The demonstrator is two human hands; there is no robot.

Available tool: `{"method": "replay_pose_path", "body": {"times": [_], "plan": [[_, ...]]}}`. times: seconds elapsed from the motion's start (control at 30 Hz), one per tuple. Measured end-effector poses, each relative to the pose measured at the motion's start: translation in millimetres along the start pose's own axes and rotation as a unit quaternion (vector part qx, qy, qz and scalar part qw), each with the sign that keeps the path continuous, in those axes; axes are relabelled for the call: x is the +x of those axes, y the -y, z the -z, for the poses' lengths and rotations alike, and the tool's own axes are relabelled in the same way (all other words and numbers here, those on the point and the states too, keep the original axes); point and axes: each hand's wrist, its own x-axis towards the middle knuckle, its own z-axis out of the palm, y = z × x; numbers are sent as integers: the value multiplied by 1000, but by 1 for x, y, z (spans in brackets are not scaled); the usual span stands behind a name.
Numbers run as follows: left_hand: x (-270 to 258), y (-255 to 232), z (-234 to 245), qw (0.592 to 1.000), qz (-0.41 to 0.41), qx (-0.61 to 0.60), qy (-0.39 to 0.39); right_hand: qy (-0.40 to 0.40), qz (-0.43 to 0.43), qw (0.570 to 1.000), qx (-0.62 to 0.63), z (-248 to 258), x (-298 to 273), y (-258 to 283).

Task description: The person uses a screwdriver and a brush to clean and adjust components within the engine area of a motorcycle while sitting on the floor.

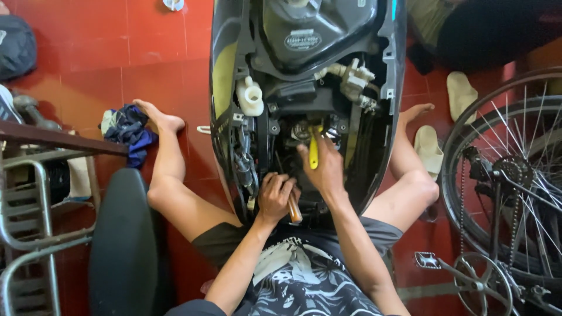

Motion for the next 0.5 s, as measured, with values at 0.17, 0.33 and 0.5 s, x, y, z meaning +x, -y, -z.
{"method": "replay_pose_path", "body": {"times": [0.17, 0.33, 0.5], "plan": [[-3, -1, -2, 1000, 2, -7, 2, -33, -30, 998, -52, -17, 3, -28], [-9, 2, -6, 1000, 3, 3, -3, -30, -33, 995, -86, -49, 12, -20], [2, -1, 2, 1000, -2, -7, 11, 26, 0, 998, 61, -24, 7, 7]]}}
